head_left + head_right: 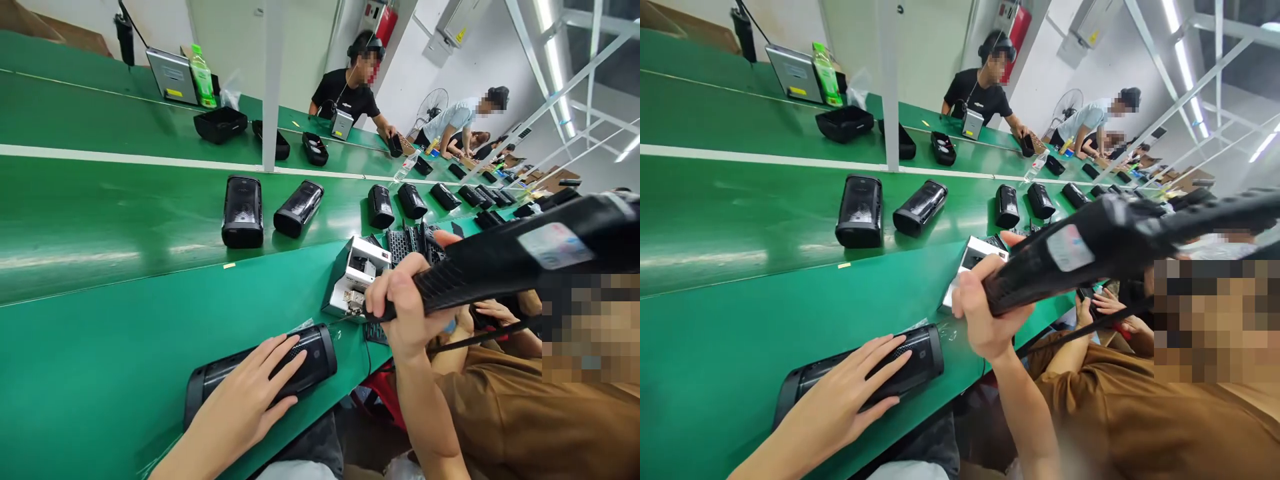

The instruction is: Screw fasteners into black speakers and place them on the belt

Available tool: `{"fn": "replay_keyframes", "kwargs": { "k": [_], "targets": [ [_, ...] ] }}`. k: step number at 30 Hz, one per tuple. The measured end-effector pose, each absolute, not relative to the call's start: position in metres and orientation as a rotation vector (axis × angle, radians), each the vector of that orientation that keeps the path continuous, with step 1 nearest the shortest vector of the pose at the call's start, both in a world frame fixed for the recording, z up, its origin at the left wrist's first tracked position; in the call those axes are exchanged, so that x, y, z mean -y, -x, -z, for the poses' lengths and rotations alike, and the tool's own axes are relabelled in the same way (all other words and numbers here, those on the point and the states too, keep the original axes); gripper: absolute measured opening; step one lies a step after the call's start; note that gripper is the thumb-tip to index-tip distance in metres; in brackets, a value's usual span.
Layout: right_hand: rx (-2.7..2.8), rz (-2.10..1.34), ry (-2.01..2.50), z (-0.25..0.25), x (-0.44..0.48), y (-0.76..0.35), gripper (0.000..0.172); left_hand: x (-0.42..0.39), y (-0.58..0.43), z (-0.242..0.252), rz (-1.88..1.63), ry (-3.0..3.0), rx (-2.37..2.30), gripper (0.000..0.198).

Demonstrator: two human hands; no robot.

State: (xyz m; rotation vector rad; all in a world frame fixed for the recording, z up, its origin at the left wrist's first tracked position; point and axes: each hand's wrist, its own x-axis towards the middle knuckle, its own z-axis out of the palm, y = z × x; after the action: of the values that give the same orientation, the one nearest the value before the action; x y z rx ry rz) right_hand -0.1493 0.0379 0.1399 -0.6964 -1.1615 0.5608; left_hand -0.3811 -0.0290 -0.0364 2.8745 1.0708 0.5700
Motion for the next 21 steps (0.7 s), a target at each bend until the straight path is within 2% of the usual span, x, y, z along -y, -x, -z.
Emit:
{"fn": "replay_keyframes", "kwargs": {
  "k": [16, 21],
  "targets": [
    [1.241, -0.608, 0.733, -0.112, -0.051, 0.158, 0.040, 0.032, 0.376, 0.034, -0.611, -2.872, -1.080, 0.075],
    [1.353, -0.585, 0.872, -0.069, -0.045, 0.158, 0.032, 0.032, 0.375, 0.030, -0.614, -2.873, -1.080, 0.077]
  ]
}}
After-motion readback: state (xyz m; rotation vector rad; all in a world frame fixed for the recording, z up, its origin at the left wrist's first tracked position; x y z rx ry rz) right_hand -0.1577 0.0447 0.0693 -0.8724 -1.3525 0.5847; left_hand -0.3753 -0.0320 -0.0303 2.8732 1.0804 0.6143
